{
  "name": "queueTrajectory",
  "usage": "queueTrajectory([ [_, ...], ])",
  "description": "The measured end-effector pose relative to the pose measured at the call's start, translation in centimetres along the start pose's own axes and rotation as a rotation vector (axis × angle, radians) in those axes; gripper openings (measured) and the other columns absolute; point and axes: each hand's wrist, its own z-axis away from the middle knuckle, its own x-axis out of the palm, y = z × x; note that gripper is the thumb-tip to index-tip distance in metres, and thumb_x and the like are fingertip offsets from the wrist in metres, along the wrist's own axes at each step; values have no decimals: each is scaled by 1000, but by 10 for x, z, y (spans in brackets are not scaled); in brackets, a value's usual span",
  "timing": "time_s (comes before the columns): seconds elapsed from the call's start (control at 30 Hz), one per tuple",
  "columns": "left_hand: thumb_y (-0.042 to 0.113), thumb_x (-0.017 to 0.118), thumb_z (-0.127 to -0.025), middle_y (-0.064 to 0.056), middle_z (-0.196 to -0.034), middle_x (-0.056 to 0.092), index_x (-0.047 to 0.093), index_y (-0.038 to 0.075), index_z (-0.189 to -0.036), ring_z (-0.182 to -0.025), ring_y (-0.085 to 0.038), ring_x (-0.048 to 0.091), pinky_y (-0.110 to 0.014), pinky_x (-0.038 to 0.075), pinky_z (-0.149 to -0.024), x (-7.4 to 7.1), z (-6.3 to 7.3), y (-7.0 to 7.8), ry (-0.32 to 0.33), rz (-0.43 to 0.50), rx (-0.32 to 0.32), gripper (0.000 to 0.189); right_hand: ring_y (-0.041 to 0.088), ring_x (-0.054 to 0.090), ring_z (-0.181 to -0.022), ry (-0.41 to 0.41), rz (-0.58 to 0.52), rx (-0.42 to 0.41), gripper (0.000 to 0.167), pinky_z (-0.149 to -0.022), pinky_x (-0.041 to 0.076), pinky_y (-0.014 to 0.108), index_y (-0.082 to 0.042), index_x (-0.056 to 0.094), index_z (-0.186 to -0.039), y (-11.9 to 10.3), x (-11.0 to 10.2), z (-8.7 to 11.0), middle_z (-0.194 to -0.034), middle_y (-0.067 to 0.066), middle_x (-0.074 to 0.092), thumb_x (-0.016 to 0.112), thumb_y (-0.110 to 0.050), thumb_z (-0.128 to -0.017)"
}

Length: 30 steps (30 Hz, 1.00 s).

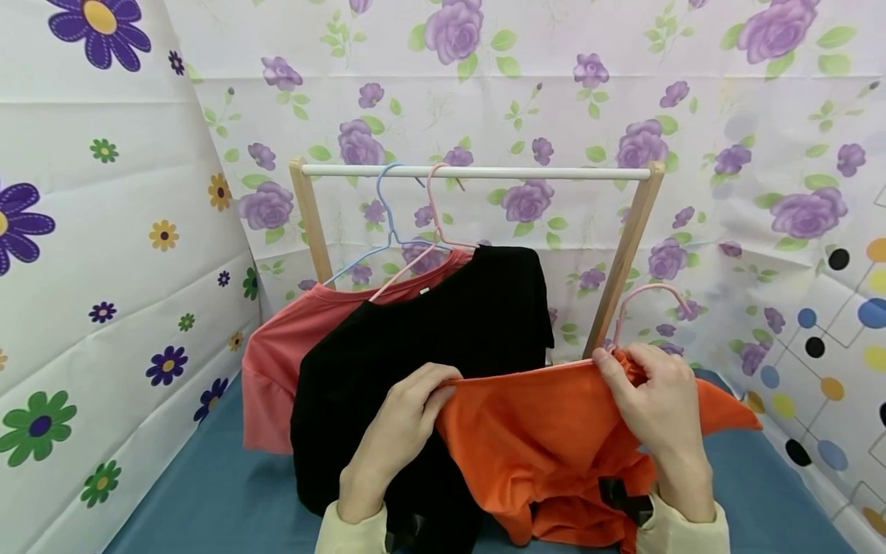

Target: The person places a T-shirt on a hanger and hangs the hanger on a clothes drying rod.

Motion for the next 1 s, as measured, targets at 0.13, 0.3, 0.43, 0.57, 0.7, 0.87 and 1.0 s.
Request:
queueTrajectory([
  [0.13,15,69,-92,3,-105,62,64,11,-112,-90,-7,60,-28,51,-79,1,1,-2,72,-8,-118,21,13,40,-55,-14,-6,5,31,-58,26,27,-22,54,-64,1,-1,1,-59,-5,46,73,-20,-89],
  [0.3,29,66,-94,9,-91,64,69,17,-101,-78,-4,59,-28,51,-73,1,3,-5,42,-121,-239,13,12,43,-58,-9,-18,-3,28,-60,27,28,-22,56,-66,2,0,0,-63,-6,51,73,-19,-89],
  [0.43,23,59,-100,14,-81,56,67,20,-94,-69,-3,53,-26,48,-67,3,4,-4,-4,-224,-168,10,12,41,-60,22,-24,-25,32,-66,26,32,-21,53,-64,1,3,0,-64,-5,49,73,-18,-89],
  [0.57,19,54,-102,13,-75,45,60,19,-90,-62,-4,44,-23,42,-59,7,3,-2,-6,-253,-81,13,14,46,-66,49,-13,-51,26,-69,25,36,-18,57,-68,0,6,0,-67,-3,52,73,-17,-89],
  [0.7,17,53,-102,11,-76,42,56,18,-89,-62,-5,41,-22,39,-58,11,1,0,-26,-269,-40,14,20,52,-70,50,10,-68,17,-69,26,39,-14,64,-75,-3,11,0,-74,2,60,74,-18,-88],
  [0.87,16,53,-102,9,-73,39,53,17,-86,-61,-7,38,-23,36,-57,15,0,3,-65,-311,-13,16,25,54,-70,48,25,-83,16,-68,27,40,-12,66,-76,-8,14,0,-75,6,63,76,-18,-86],
  [1.0,17,53,-102,9,-71,38,53,18,-85,-61,-7,37,-24,35,-57,18,-1,5,-90,-353,-6,18,24,54,-69,36,36,-104,17,-68,29,39,-13,64,-74,-10,17,0,-74,5,61,76,-18,-86],
])
